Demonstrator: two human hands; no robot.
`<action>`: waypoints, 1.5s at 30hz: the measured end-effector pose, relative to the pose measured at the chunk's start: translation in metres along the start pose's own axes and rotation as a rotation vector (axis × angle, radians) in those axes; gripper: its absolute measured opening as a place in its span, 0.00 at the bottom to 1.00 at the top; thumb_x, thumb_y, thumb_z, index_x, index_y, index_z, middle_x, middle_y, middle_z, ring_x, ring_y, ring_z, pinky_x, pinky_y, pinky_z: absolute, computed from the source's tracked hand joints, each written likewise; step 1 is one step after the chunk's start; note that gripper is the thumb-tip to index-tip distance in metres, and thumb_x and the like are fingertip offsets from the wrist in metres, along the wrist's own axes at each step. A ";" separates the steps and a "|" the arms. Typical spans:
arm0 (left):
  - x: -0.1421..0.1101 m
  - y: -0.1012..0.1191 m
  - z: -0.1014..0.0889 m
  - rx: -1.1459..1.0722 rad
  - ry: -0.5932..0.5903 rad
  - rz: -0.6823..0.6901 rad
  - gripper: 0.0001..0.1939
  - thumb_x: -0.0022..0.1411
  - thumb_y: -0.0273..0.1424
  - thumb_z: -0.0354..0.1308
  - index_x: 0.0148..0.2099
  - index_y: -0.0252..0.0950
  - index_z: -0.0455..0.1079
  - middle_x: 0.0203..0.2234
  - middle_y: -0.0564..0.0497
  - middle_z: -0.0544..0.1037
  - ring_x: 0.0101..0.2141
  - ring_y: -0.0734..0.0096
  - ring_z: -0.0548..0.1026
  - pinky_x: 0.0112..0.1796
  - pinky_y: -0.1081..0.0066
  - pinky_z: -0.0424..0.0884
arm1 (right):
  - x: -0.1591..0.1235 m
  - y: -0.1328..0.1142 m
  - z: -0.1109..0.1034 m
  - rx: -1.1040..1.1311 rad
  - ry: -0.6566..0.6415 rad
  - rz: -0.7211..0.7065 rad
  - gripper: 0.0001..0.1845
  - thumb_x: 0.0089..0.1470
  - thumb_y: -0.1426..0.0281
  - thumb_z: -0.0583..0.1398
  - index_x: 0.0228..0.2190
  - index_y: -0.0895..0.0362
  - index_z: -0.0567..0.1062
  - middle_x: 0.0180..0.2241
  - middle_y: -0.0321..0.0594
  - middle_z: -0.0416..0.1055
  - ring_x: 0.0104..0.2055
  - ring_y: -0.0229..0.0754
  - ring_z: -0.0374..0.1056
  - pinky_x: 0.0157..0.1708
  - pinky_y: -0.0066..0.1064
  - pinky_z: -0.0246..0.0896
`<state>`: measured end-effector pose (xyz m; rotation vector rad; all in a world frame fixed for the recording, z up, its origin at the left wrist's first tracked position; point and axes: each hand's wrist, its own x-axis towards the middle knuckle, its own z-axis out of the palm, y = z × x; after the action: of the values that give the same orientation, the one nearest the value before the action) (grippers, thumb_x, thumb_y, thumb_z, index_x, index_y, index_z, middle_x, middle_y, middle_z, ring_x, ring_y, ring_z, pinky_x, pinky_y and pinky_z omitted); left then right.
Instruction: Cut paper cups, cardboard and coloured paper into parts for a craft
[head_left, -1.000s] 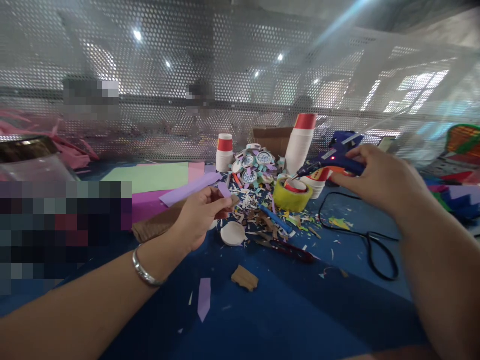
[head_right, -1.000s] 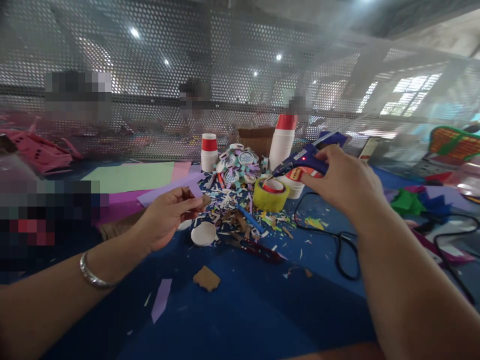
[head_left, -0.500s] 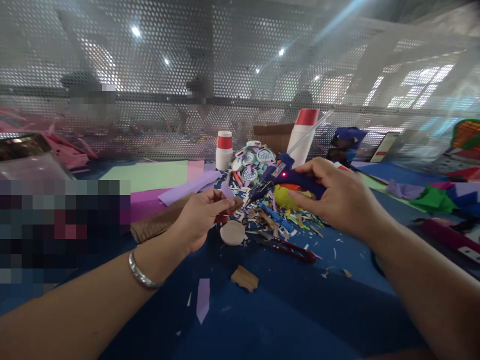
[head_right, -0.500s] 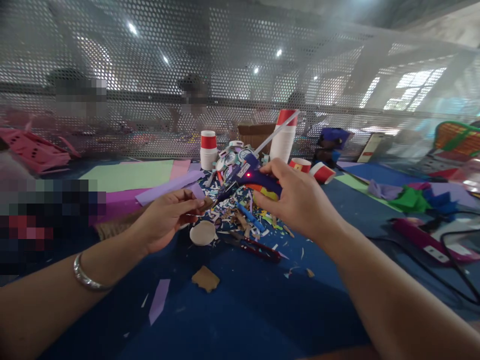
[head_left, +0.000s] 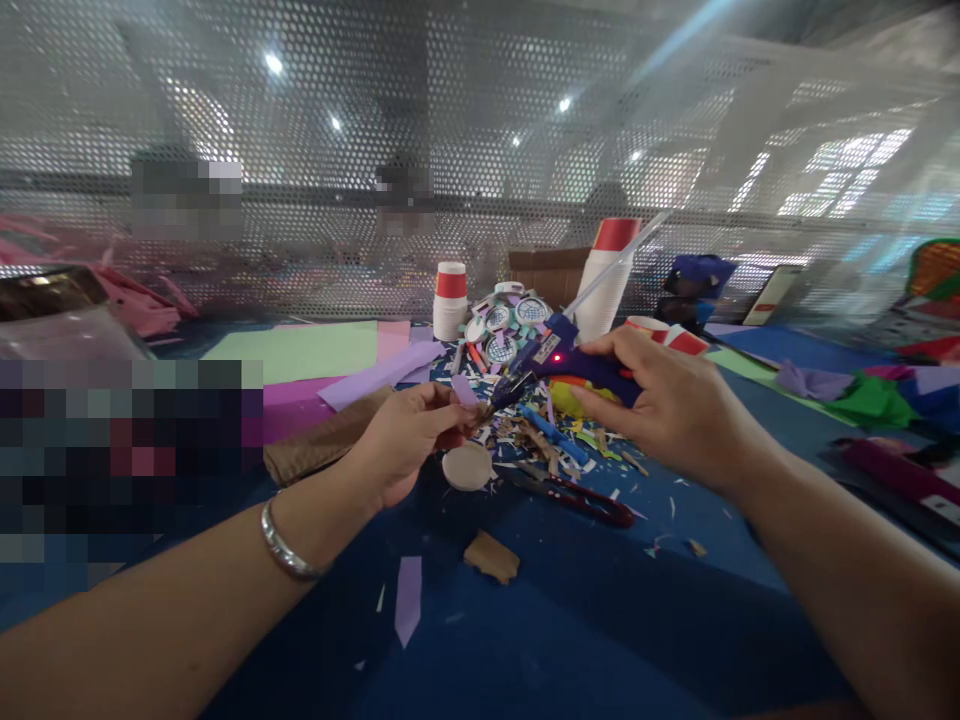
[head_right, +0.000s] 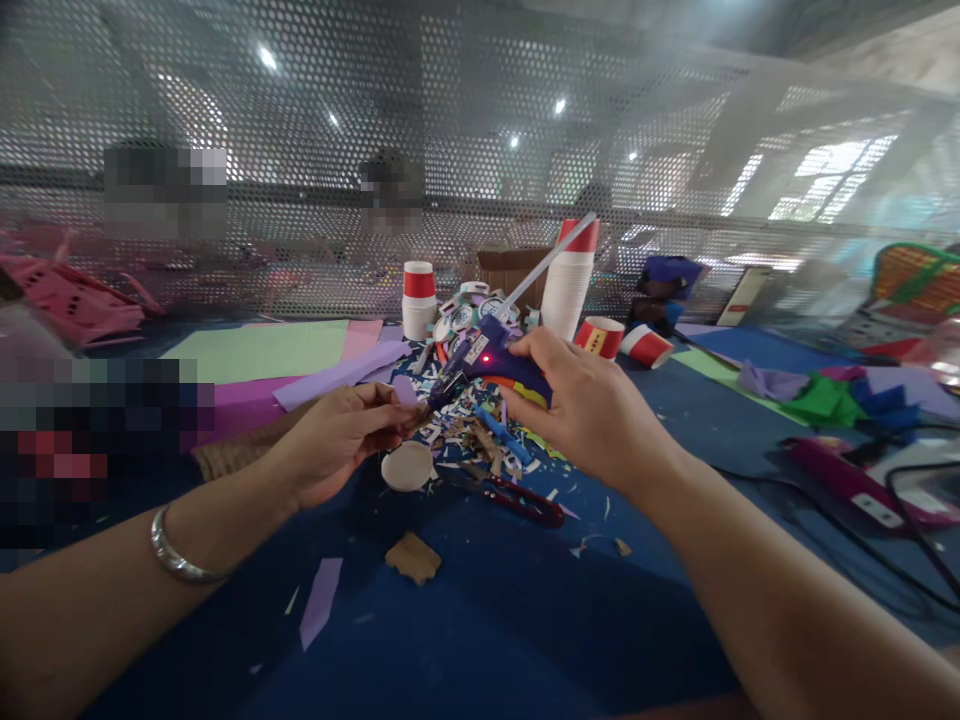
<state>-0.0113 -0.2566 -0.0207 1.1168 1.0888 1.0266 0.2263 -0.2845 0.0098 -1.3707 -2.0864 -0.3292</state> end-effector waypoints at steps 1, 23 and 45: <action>0.000 0.000 0.000 -0.002 0.003 -0.001 0.09 0.50 0.26 0.67 0.30 0.33 0.68 0.25 0.51 0.75 0.25 0.77 0.70 0.30 0.73 0.63 | 0.000 0.000 0.000 0.001 0.000 -0.006 0.18 0.54 0.60 0.61 0.43 0.57 0.70 0.32 0.40 0.76 0.23 0.39 0.69 0.23 0.31 0.60; 0.002 0.000 0.001 -0.008 0.013 0.003 0.09 0.51 0.26 0.67 0.29 0.32 0.68 0.23 0.51 0.75 0.24 0.78 0.69 0.29 0.74 0.63 | -0.001 0.001 -0.003 -0.021 0.050 -0.108 0.13 0.58 0.63 0.59 0.42 0.58 0.71 0.37 0.45 0.77 0.28 0.43 0.73 0.25 0.33 0.65; 0.001 0.005 0.002 -0.183 0.050 -0.063 0.05 0.53 0.21 0.63 0.27 0.31 0.71 0.25 0.50 0.77 0.26 0.79 0.72 0.31 0.77 0.65 | -0.001 -0.004 -0.005 -0.067 0.105 -0.094 0.13 0.56 0.64 0.59 0.42 0.57 0.71 0.38 0.45 0.75 0.36 0.48 0.73 0.33 0.36 0.67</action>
<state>-0.0095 -0.2550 -0.0155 0.9091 1.0408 1.0858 0.2253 -0.2893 0.0140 -1.2683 -2.0730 -0.5040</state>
